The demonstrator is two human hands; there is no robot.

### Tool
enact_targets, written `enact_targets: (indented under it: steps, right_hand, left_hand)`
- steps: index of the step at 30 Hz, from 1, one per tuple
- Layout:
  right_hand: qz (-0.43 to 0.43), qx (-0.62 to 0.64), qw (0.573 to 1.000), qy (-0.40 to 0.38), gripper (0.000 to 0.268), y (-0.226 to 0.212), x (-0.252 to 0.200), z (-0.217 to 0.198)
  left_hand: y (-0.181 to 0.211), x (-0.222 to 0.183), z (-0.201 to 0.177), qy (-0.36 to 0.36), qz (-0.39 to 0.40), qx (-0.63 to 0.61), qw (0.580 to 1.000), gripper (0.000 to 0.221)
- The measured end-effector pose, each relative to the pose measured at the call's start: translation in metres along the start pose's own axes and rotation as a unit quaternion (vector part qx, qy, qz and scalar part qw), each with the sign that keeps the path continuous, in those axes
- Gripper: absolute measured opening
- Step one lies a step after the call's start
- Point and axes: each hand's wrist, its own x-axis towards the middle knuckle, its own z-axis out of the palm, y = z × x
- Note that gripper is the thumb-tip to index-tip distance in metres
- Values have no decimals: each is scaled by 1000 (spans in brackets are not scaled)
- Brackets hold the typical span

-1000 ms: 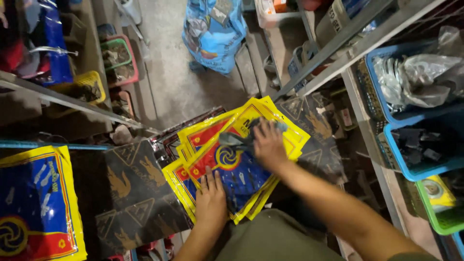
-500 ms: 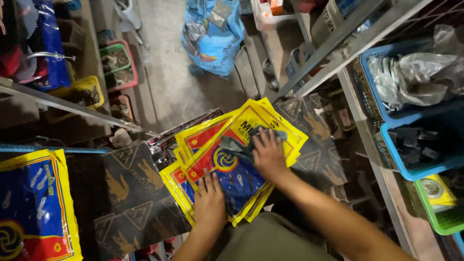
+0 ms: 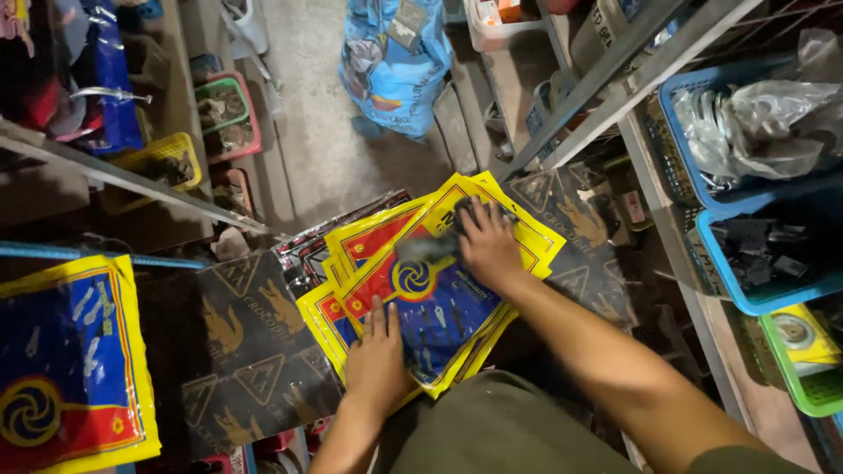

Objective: The person wipes a stack of packaged motorcycle parts with a cloth, handling them one at a time and then placing them back onto a wooden surface.

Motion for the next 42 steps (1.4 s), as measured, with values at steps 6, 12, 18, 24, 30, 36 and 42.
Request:
enact_targets:
  steps: [6,12,18,24,30,36,42]
  right_hand:
    - [-356,105,921,120,39,-92,4,21]
    - [-316,-79,943,69,26,11,64,23]
    - [-184,-2,971,-150,65,36,26,18]
    - [-193,43,966,-165,52,64,0,-14]
    - [-160,47,974,-156,55,49,-8,-26]
    - [-169,42,971,-163,55,54,-10,-27]
    - [-273,-15,951,-143,54,5,-43,-32]
  left_hand:
    - [-4,29,75,71,-30,48,996,31]
    - [4,16,6,2,-28,17,999,73]
    - [-1,10,-17,-67,-3,-44,997,81]
    - [5,4,-35,-44,-7,7,999,117]
    - [9,9,-38,-51,-11,-8,999,129]
    - [13,7,-17,3,-17,21,1000,134]
    - [15,8,-4,60,-24,56,996,127]
